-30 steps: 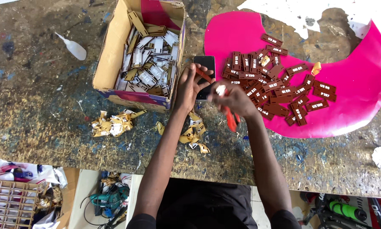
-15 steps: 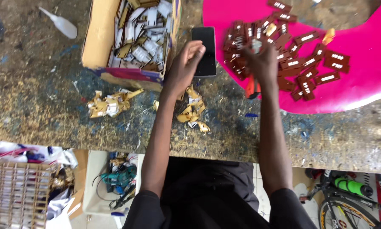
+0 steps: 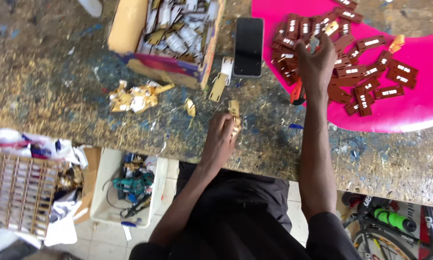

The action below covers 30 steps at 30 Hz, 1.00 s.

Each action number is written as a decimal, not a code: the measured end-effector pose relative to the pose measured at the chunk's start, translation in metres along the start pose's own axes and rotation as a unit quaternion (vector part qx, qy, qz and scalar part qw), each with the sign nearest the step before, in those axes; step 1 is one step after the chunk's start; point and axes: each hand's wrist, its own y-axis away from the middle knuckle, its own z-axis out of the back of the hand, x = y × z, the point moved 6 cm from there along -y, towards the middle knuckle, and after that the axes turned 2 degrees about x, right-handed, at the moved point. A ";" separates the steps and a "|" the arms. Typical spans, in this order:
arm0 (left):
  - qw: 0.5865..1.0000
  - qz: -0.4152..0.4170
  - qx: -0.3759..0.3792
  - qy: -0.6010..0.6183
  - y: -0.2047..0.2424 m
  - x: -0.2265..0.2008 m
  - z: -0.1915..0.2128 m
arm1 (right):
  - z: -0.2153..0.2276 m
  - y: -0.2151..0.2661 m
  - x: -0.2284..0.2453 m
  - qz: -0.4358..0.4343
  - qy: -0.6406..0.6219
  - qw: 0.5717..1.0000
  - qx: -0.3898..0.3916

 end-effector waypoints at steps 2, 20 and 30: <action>0.989 0.049 -0.034 0.133 0.004 0.020 -0.003 | -0.007 0.003 0.012 0.046 -0.009 0.999 0.000; 0.997 0.059 -0.026 0.038 0.009 0.067 0.052 | -0.024 0.013 0.032 0.078 0.007 0.996 0.050; 0.931 0.153 -0.279 0.177 0.026 0.137 0.114 | -0.031 0.018 0.028 0.099 -0.158 0.976 0.111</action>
